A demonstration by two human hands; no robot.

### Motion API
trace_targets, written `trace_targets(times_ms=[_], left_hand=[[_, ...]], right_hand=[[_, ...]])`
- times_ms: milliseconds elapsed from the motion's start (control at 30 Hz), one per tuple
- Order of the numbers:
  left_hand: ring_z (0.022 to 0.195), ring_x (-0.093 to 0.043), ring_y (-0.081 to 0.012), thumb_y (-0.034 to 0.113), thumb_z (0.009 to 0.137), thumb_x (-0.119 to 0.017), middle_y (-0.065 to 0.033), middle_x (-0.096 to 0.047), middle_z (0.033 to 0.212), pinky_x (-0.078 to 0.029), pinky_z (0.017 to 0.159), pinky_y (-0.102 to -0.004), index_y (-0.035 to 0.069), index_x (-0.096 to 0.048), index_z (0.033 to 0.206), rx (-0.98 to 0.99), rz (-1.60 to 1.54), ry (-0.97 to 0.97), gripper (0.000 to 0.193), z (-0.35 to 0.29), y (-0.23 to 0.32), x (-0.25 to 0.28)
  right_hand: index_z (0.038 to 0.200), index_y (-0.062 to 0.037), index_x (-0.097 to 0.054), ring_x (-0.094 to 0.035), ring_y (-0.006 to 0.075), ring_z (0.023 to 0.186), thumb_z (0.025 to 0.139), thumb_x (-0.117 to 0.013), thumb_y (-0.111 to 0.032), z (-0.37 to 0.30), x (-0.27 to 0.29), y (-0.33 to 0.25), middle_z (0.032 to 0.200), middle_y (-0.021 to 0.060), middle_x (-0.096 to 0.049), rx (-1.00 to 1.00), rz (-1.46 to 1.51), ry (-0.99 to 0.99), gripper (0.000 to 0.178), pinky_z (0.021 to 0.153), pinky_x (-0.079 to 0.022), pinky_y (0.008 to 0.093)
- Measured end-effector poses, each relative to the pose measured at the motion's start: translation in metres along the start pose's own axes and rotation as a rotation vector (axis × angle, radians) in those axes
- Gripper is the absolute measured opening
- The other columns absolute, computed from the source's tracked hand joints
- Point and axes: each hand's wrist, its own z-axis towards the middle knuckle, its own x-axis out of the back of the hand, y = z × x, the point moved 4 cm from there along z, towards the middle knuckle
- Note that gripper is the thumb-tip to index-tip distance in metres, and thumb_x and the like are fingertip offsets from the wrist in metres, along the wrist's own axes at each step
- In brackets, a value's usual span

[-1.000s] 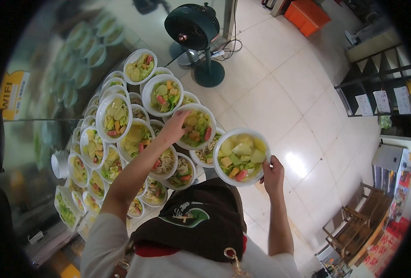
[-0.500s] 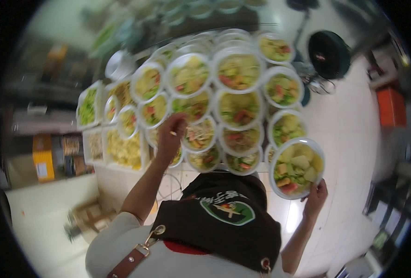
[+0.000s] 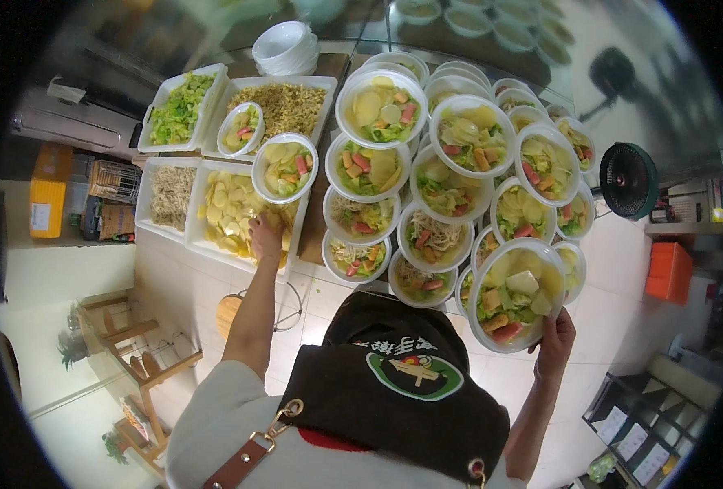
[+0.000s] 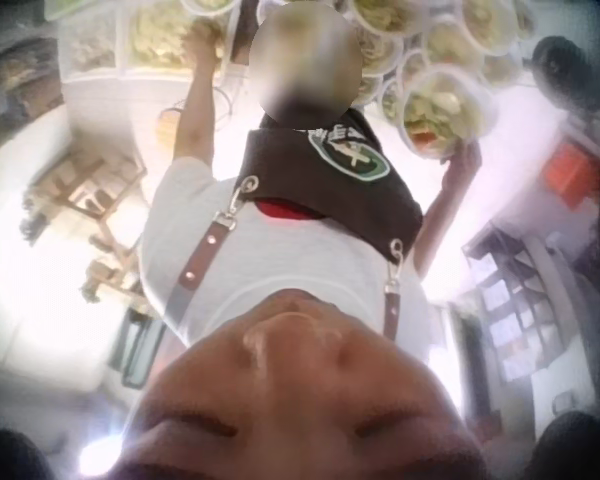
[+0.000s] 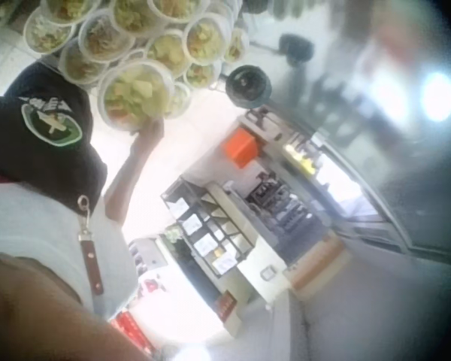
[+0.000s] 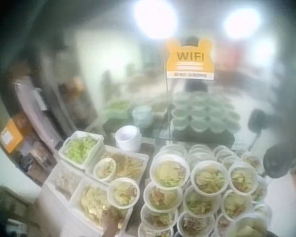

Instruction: The person assembles multiple individual food bowls by hand, adding sliced potatoes and other pre-portioned ingredients from large trays into small white bowls. The person works continuously, filling each bowl and placing it in a growing stack on the counter.

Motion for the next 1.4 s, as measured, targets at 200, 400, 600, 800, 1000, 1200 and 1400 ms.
trace_targets(times_ms=[200, 400, 600, 800, 1000, 1200, 1400], left_hand=[[0.096, -0.051, -0.0316, 0.019, 0.072, -0.071, -0.0137, -0.047, 0.103, -0.047, 0.078, -0.0412, 0.011, -0.049, 0.107, -0.149, 0.003, 0.101, 0.042, 0.008, -0.009, -0.004], [0.095, -0.052, -0.0288, 0.017, 0.073, -0.067, -0.0112, -0.05, 0.099, -0.048, 0.079, -0.0397, 0.009, -0.05, 0.108, -0.288, 0.163, 0.053, 0.039, 0.023, -0.01, -0.006], [0.094, -0.054, -0.0309, 0.016, 0.076, -0.065, -0.0125, -0.053, 0.1, -0.048, 0.077, -0.0401, 0.007, -0.049, 0.107, -0.399, -0.042, -0.014, 0.037, 0.012, -0.015, -0.025], [0.089, -0.057, -0.0283, 0.013, 0.076, -0.065, -0.0132, -0.057, 0.105, -0.048, 0.077, -0.0363, 0.008, -0.049, 0.116, -0.22, -0.452, -0.135, 0.043, 0.054, -0.045, -0.051], [0.1, -0.05, -0.0157, 0.02, 0.084, -0.057, -0.0034, -0.051, 0.113, -0.046, 0.075, -0.0327, 0.012, -0.047, 0.123, 0.173, -1.201, -0.264, 0.041, 0.01, -0.039, 0.011], [0.091, -0.055, -0.0128, 0.008, 0.087, -0.048, -0.0031, -0.054, 0.107, -0.048, 0.074, -0.0255, 0.007, -0.045, 0.124, -0.065, -1.504, -0.858, 0.037, -0.099, 0.163, 0.072], [0.089, -0.056, -0.0193, 0.025, 0.089, -0.053, -0.0069, -0.057, 0.099, -0.046, 0.068, -0.0263, 0.01, -0.051, 0.116, -0.163, -1.612, -1.824, 0.031, -0.201, 0.41, 0.085]], right_hand=[[0.106, 0.0022, -0.057, -0.046, 0.0034, 0.045, 0.093, -0.048, -0.018, -0.008, -0.033, -0.007, 0.07, 0.0016, -0.058, -0.013, -0.018, -0.005, 0.025, 0.034, -0.035, 0.0172], [0.104, 0.0012, -0.058, -0.046, 0.0035, 0.045, 0.093, -0.048, -0.018, -0.013, -0.031, -0.007, 0.069, 0.0009, -0.057, -0.03, -0.032, 0.019, 0.024, 0.034, -0.035, 0.0176], [0.099, 0.0006, -0.058, -0.046, 0.0036, 0.044, 0.094, -0.048, -0.021, -0.016, -0.011, 0.002, 0.067, 0.0009, -0.057, -0.005, -0.049, 0.036, 0.024, 0.034, -0.034, 0.0179], [0.101, -0.0001, -0.056, -0.047, 0.0035, 0.044, 0.094, -0.048, -0.023, -0.012, -0.004, 0.003, 0.068, 0.0003, -0.057, -0.033, -0.03, 0.017, 0.026, 0.034, -0.035, 0.017], [0.094, 0.0005, -0.056, -0.048, 0.0059, 0.046, 0.093, -0.049, -0.021, -0.017, 0.026, 0.012, 0.067, 0.0015, -0.055, -0.032, -0.002, 0.102, 0.023, 0.036, -0.038, 0.019], [0.09, -0.0002, -0.056, -0.048, 0.006, 0.046, 0.093, -0.048, -0.017, -0.019, 0.085, 0.045, 0.067, 0.002, -0.055, -0.088, 0.107, 0.193, 0.019, 0.037, -0.04, 0.0199], [0.086, -0.0003, -0.055, -0.045, 0.0061, 0.044, 0.093, -0.046, -0.015, -0.036, 0.154, 0.082, 0.063, 0.0014, -0.053, -0.163, 0.159, 0.423, 0.019, 0.035, -0.038, 0.0201]])
